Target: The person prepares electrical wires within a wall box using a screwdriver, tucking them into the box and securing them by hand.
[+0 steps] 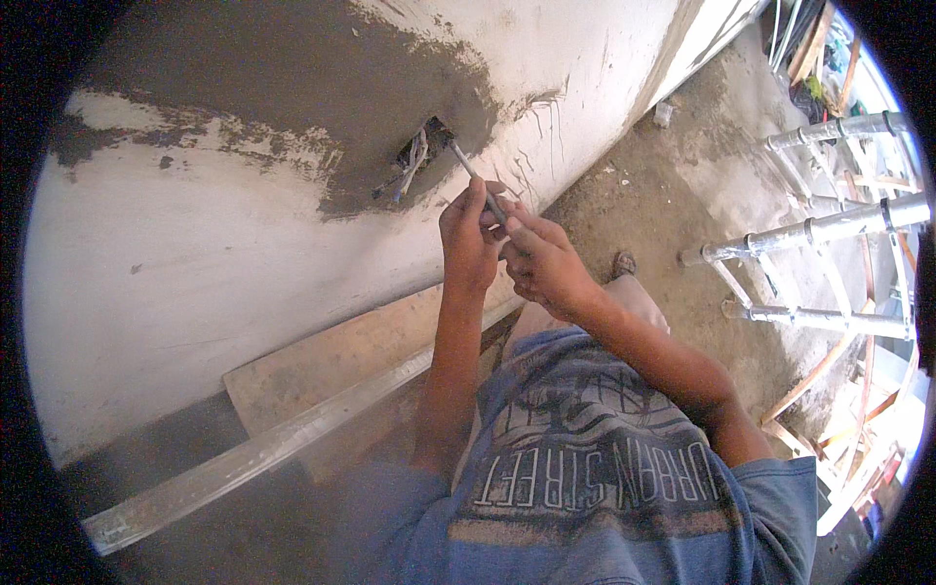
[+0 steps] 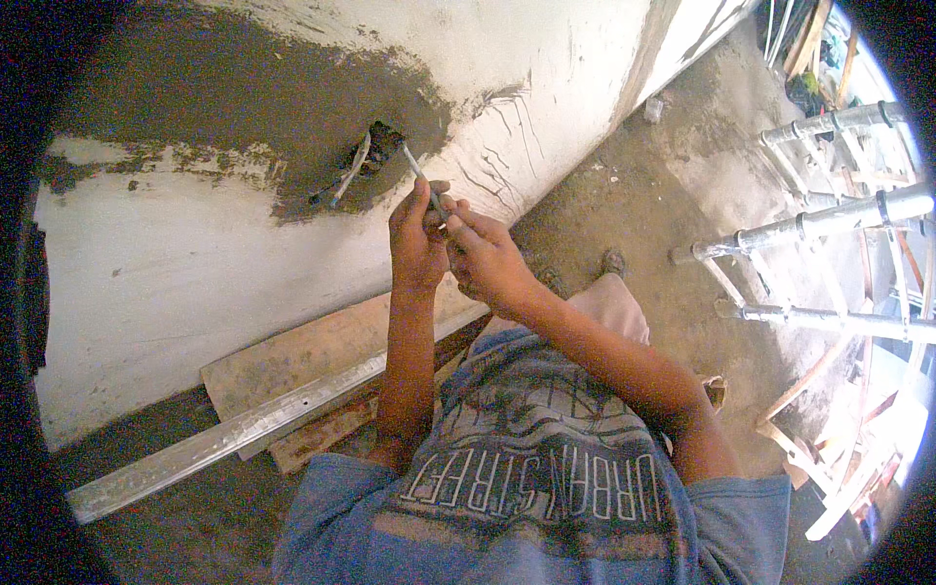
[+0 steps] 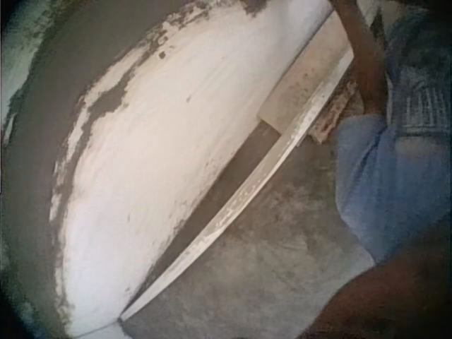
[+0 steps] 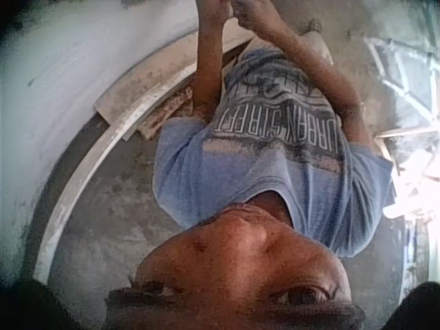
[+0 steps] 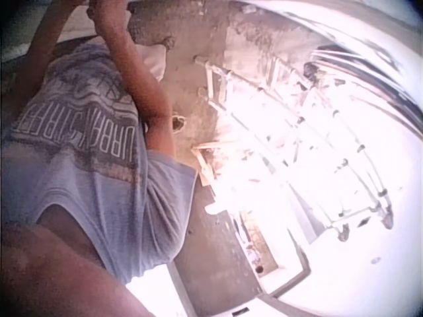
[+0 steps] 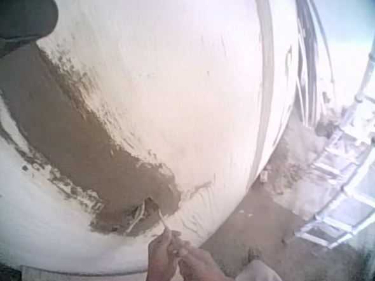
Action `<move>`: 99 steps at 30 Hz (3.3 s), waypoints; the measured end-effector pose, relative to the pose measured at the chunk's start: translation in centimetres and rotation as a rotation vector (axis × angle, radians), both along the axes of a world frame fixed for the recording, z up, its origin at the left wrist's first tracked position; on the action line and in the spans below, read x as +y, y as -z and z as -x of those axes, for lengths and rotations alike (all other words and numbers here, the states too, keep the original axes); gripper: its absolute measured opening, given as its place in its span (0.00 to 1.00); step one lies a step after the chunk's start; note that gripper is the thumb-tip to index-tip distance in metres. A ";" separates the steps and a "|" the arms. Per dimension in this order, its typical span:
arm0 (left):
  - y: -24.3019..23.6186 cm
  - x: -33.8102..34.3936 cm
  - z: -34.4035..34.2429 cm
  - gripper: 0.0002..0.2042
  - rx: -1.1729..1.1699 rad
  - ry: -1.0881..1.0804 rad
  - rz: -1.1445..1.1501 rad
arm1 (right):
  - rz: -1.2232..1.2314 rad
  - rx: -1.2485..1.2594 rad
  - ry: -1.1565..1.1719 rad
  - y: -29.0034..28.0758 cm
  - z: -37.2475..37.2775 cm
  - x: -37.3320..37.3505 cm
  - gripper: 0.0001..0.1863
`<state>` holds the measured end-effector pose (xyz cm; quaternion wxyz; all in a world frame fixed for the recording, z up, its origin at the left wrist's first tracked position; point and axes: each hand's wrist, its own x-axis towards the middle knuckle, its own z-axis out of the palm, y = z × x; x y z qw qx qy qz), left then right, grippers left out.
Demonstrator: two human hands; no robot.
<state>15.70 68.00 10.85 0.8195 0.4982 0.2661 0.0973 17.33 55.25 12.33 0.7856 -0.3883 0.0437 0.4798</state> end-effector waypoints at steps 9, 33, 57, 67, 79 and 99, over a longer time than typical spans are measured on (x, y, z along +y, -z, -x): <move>0.3 1.7 -0.8 0.19 0.047 0.013 0.018 | 0.062 -0.044 0.043 -1.0 -0.2 2.4 0.16; 2.2 -0.5 -1.3 0.14 -0.183 -0.061 0.173 | -0.006 -0.398 -0.145 1.4 -3.4 -1.4 0.14; 0.8 0.7 -0.6 0.13 -0.105 -0.083 0.075 | 0.041 -0.579 0.004 1.4 -1.3 0.3 0.21; 0.3 0.4 -0.8 0.15 -0.140 -0.018 0.184 | 0.097 -0.448 -0.202 -0.9 -3.8 -1.3 0.16; 0.0 0.3 -0.3 0.16 -0.082 0.001 0.115 | 0.266 -1.106 0.064 1.6 -2.7 0.1 0.19; 2.4 2.9 -2.6 0.14 -0.121 -0.043 -0.001 | 0.365 -1.094 -0.249 -1.3 -6.5 1.4 0.21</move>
